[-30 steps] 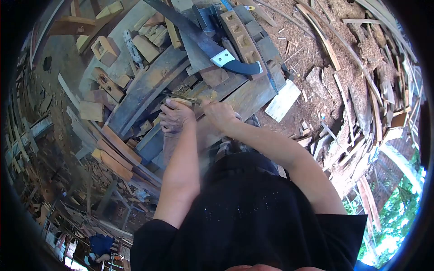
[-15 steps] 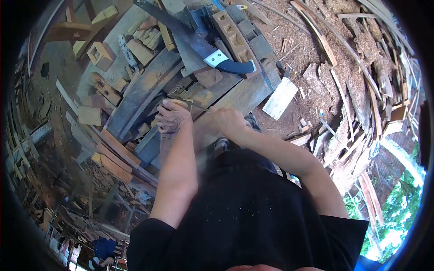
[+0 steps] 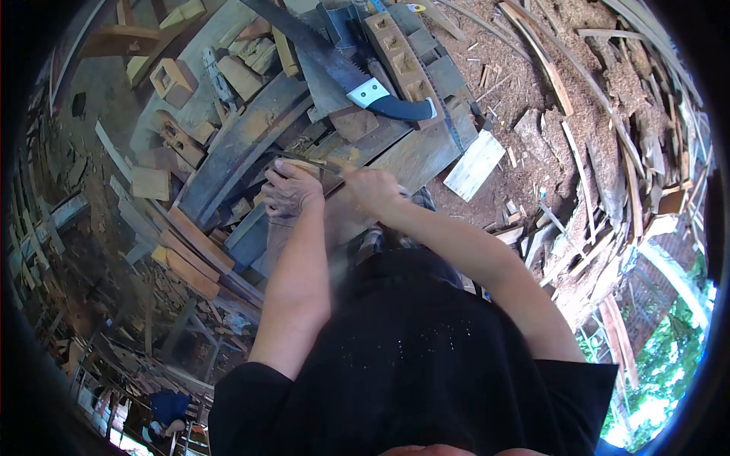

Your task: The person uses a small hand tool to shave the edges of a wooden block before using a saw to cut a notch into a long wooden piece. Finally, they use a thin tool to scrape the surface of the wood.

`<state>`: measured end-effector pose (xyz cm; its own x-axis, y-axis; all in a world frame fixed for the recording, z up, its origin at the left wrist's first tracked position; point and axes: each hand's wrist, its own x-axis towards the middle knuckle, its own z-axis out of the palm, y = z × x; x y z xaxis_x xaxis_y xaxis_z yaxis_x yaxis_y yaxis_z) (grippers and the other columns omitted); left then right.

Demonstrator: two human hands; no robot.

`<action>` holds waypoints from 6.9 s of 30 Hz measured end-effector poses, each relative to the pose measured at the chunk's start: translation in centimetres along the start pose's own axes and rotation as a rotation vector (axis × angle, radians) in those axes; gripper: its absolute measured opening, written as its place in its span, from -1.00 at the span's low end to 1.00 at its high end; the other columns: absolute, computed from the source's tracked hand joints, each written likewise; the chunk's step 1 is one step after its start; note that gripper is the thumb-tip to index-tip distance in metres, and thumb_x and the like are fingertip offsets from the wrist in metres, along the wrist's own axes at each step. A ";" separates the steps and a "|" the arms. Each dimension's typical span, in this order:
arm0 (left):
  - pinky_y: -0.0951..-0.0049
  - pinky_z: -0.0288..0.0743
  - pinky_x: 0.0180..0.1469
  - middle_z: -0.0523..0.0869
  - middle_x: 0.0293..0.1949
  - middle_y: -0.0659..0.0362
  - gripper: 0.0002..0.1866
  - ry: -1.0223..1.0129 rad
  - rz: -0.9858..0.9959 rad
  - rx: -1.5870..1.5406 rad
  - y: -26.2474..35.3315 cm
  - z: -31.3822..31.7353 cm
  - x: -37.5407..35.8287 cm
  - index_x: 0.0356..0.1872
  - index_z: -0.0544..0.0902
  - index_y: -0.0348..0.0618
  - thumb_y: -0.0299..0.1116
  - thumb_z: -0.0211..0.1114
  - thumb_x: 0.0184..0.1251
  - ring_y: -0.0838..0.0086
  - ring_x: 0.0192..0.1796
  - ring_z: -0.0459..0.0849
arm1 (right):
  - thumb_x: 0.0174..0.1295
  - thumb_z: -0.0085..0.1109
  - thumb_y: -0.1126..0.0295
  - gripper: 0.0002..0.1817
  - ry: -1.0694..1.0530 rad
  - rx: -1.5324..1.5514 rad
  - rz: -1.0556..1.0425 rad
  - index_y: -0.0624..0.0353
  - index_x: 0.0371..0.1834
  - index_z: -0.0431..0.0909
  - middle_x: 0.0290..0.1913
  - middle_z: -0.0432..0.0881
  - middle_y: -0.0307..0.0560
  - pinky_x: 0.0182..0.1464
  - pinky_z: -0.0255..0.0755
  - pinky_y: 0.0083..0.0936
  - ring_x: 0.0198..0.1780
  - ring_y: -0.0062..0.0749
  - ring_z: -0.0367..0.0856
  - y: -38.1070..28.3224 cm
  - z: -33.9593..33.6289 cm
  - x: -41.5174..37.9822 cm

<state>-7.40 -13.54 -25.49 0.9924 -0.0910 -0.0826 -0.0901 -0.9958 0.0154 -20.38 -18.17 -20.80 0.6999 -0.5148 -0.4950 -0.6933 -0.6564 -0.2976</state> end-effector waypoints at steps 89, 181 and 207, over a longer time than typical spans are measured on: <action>-0.03 0.20 0.37 -0.03 0.47 -0.11 -0.16 -0.079 0.244 0.257 -3.9 0.1 -2.9 0.48 0.02 0.19 0.05 0.25 0.27 -0.16 0.45 0.05 | 0.22 0.03 0.28 -0.67 0.884 0.605 1.537 0.26 -0.06 0.57 -0.07 0.63 0.31 0.07 0.48 -0.10 0.01 0.12 0.62 61.0 9.6 -51.5; 0.08 0.42 -0.01 0.60 -0.07 0.06 -0.69 -0.509 0.798 -0.306 -4.1 -4.1 -14.3 -0.08 0.63 -0.07 -0.20 0.28 0.18 0.11 0.00 0.59 | 0.41 -0.04 0.21 -0.67 0.090 0.570 -0.392 0.28 -0.12 0.55 -0.58 0.55 0.03 -0.48 0.44 -0.33 -0.54 -0.30 0.59 12.6 -2.7 -5.9; 0.06 0.12 0.16 0.62 -0.12 0.05 -0.58 0.136 0.015 -0.129 1.2 -1.0 0.4 -0.13 0.64 -0.03 -0.02 -0.14 0.47 0.17 0.04 0.51 | 0.30 -0.03 0.42 -0.86 -0.014 -0.041 -0.232 0.25 -0.17 0.38 -0.41 0.68 0.12 -0.45 0.64 -0.29 -0.35 -0.08 0.75 2.3 -0.8 0.9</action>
<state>-7.06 -14.75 -24.53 0.9940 -0.0949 0.0541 -0.1018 -0.9843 0.1439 -21.24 -20.56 -21.26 0.8373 -0.3398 -0.4283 -0.5061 -0.7782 -0.3719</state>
